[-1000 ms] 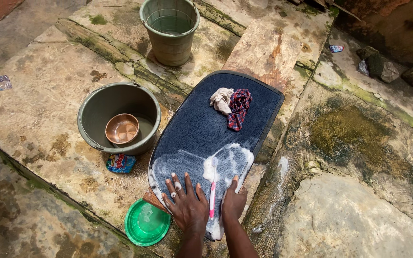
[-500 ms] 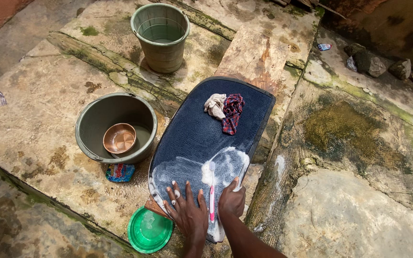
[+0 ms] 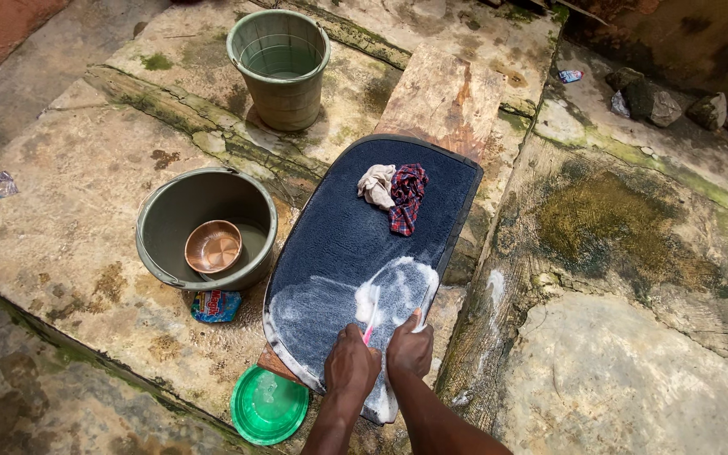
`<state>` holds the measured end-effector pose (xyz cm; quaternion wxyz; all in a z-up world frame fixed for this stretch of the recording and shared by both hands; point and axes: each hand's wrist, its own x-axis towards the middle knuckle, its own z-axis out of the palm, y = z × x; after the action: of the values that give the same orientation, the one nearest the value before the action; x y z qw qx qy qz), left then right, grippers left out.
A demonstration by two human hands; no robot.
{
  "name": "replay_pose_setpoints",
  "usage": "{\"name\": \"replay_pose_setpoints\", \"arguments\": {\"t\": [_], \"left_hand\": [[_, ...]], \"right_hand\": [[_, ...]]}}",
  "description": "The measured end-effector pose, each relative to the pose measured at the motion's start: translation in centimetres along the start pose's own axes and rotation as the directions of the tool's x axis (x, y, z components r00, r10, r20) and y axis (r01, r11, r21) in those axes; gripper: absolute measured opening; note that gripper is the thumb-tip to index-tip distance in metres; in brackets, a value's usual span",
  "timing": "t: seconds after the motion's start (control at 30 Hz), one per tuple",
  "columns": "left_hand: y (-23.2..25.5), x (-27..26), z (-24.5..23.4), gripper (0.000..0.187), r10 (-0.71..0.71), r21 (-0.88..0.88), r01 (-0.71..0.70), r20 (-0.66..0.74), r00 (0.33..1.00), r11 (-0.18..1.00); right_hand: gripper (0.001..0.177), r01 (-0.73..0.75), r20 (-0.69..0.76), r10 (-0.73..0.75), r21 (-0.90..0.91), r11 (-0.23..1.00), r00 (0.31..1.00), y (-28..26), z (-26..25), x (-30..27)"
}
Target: The person cleans a mat by hand, applying soap from a bowl and scrubbing the surface with a small brush.
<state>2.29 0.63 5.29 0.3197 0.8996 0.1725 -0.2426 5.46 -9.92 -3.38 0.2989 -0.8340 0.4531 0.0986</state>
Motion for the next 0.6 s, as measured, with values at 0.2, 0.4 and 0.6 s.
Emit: {"name": "replay_pose_setpoints", "arguments": {"t": [0.2, 0.4, 0.6], "left_hand": [[-1.3, -2.0, -0.8, 0.058, -0.108, -0.169, 0.155, 0.26, 0.959, 0.973], [-7.6, -1.2, 5.6, 0.058, 0.284, 0.063, -0.282, -0.015, 0.959, 0.957], [-9.7, 4.0, -3.8, 0.047, 0.056, 0.073, -0.05, -0.088, 0.995, 0.996]], "right_hand": [[0.07, 0.04, -0.031, -0.04, -0.003, 0.999, 0.999, 0.4, 0.6, 0.8], [0.066, 0.08, -0.066, -0.081, -0.017, 0.997, 0.995, 1.3, 1.5, 1.6], [0.064, 0.079, -0.028, -0.079, 0.002, 0.997, 0.997, 0.5, 0.7, 1.4]]}}
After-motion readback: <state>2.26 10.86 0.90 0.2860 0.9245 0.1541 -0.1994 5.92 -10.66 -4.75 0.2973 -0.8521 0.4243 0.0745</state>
